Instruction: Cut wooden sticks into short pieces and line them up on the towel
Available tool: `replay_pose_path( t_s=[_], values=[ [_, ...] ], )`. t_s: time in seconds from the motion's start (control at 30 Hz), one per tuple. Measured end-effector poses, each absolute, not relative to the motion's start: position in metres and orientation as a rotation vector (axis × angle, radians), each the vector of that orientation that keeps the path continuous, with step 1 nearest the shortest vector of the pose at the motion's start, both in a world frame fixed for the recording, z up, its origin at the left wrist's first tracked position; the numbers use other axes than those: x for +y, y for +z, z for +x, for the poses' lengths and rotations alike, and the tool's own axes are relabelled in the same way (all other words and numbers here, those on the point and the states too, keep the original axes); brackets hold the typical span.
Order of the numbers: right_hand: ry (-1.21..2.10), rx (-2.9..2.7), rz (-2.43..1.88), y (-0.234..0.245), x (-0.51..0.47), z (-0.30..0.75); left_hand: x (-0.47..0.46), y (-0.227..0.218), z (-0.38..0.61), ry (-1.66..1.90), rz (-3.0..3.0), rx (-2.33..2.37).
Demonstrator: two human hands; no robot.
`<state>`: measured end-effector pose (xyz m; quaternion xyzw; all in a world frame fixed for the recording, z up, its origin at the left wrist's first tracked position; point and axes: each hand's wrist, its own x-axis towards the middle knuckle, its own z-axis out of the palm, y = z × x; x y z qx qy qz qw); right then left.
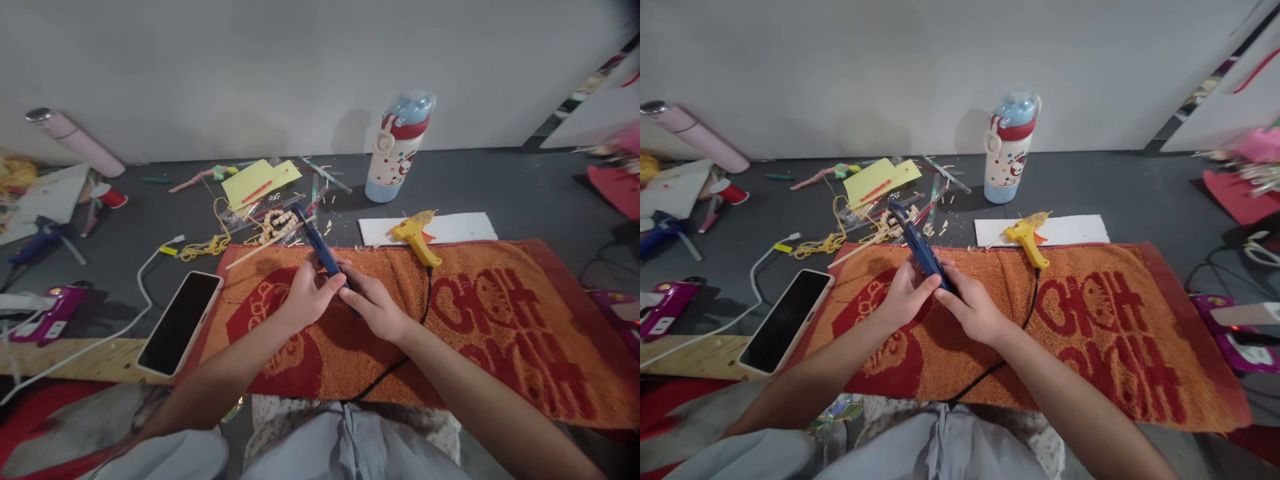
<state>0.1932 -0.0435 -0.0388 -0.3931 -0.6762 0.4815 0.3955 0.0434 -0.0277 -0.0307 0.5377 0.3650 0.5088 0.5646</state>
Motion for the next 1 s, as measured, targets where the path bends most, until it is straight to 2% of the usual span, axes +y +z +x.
replay_pose_path(
  t_s=[0.13, 0.27, 0.47, 0.53, 0.73, 1.0],
  values=[
    [1.226, -1.691, -0.974, -0.039, -0.041, 0.193, -0.025, -0.029, 0.043, 1.133, 1.296, 0.898],
    [1.256, -1.644, -0.966, -0.036, -0.039, 0.196, -0.02, -0.024, 0.033, 1.11, 1.627, 1.154],
    [1.243, -1.692, -1.034, -0.035, -0.038, 0.204, -0.008, -0.011, 0.006, 1.56, 2.292, 1.508],
    [1.231, -1.755, -1.038, -0.036, -0.039, 0.206, -0.002, -0.007, -0.001, 1.58, 2.347, 1.584],
    [1.172, -1.909, -1.023, -0.034, -0.039, 0.209, 0.01, -0.003, -0.012, 1.233, 2.103, 1.45],
    [1.137, -1.984, -0.974, -0.028, -0.037, 0.212, 0.019, 0.002, -0.019, 1.162, 1.5, 1.069]
  ],
)
